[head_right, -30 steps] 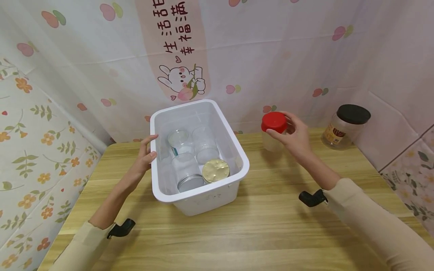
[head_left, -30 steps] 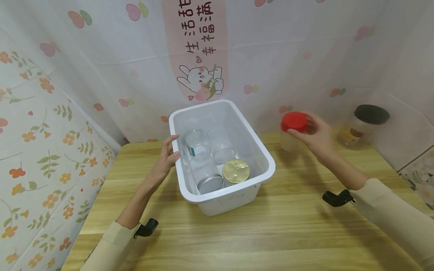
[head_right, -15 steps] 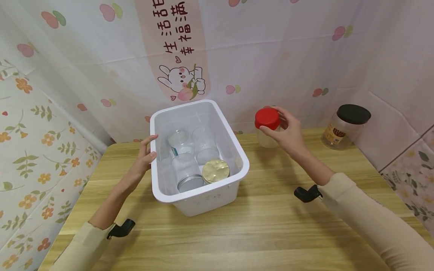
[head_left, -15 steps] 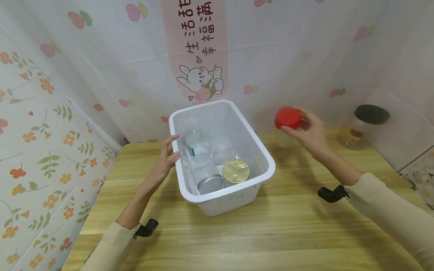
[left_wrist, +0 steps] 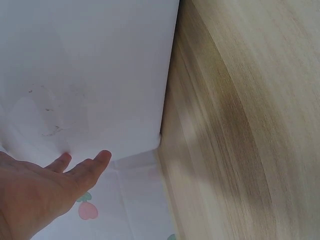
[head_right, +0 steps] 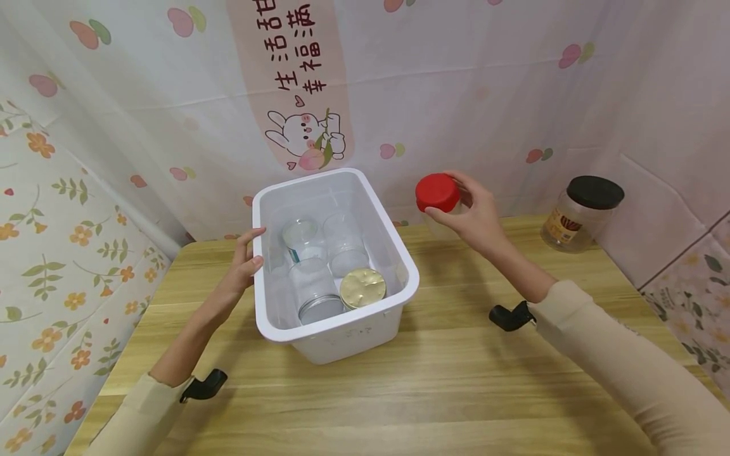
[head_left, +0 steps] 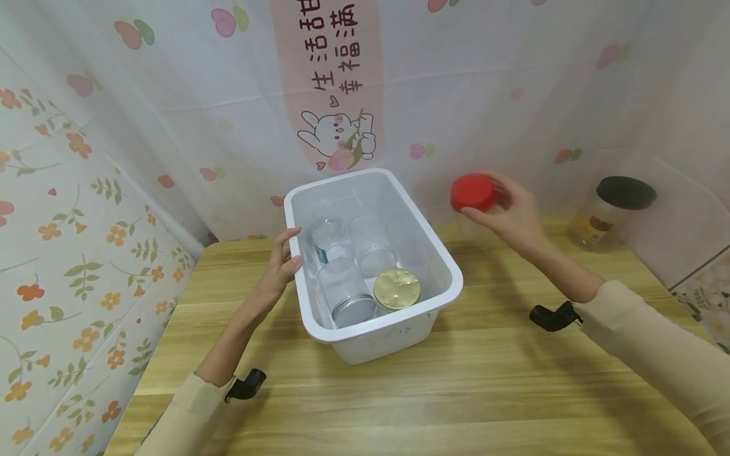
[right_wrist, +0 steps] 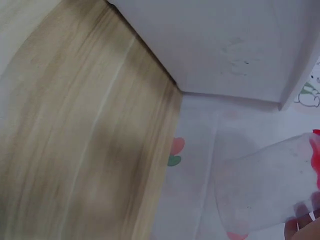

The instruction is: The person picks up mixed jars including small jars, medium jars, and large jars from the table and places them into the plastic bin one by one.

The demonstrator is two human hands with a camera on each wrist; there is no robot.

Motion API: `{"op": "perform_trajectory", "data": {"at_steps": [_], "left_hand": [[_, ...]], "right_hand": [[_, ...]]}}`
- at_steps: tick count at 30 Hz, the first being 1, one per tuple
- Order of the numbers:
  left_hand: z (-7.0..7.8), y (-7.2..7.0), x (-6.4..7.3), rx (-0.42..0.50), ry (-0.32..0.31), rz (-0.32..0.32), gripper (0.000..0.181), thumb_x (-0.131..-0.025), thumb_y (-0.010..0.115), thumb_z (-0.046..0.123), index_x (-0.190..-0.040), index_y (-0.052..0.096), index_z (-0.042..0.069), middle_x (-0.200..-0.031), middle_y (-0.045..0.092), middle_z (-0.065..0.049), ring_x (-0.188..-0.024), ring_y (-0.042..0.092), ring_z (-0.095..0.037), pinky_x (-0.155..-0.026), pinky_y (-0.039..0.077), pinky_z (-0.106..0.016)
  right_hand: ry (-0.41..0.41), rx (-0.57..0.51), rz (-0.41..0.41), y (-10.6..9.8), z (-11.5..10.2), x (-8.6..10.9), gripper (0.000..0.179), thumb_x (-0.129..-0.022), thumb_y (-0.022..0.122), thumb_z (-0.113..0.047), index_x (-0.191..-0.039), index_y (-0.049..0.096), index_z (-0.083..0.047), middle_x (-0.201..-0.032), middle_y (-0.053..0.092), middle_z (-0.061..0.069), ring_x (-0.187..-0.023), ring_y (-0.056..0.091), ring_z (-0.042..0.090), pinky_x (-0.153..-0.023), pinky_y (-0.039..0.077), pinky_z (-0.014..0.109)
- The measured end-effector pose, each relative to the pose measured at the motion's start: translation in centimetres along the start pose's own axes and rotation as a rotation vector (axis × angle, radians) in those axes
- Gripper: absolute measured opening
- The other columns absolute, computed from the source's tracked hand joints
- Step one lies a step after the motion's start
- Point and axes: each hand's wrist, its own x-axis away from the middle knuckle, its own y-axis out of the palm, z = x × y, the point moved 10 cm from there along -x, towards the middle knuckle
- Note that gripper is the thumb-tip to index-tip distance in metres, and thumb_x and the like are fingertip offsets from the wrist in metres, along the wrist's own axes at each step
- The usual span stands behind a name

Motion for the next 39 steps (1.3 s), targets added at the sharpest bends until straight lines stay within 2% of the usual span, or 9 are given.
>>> {"op": "perform_trajectory", "data": {"at_steps": [10,25,32,39], "left_hand": [[-0.1,0.0,0.1,0.0,-0.009,0.0,0.059,-0.104,0.042,0.034,-0.155,0.015,0.024,-0.15,0.025,-0.034,-0.125,0.039,-0.054,-0.1,0.037,-0.061],[0.0,0.2,0.0,0.006,0.012,-0.018,0.06,-0.104,0.041,0.033,-0.156,0.013,0.024,-0.151,0.022,-0.035,-0.127,0.037,-0.055,-0.101,0.034,-0.066],[0.0,0.1,0.1,0.001,0.009,-0.011,0.062,-0.103,0.042,0.039,-0.156,0.014,0.024,-0.151,0.023,-0.034,-0.126,0.038,-0.055,-0.101,0.035,-0.065],[0.0,0.1,0.1,0.0,0.008,-0.007,0.063,-0.103,0.043,0.042,-0.155,0.014,0.024,-0.152,0.022,-0.034,-0.126,0.038,-0.056,-0.1,0.036,-0.066]], "right_hand": [[-0.037,0.02,-0.055,0.9,-1.3,-0.9,0.067,-0.082,0.084,-0.005,-0.144,0.057,-0.009,-0.132,0.061,0.009,-0.119,0.056,0.022,-0.1,0.045,0.032],[-0.054,0.044,-0.057,1.6,-2.7,-1.9,0.069,-0.081,0.085,-0.003,-0.144,0.056,-0.008,-0.132,0.062,0.011,-0.12,0.056,0.025,-0.102,0.045,0.036],[-0.039,0.065,-0.088,2.3,-3.6,-2.1,0.068,-0.083,0.084,-0.007,-0.144,0.055,-0.01,-0.134,0.061,0.009,-0.122,0.054,0.025,-0.103,0.044,0.038],[-0.068,0.062,-0.106,2.9,-4.8,-2.5,0.067,-0.082,0.084,-0.008,-0.144,0.056,-0.01,-0.133,0.061,0.007,-0.122,0.054,0.025,-0.102,0.044,0.036]]}}
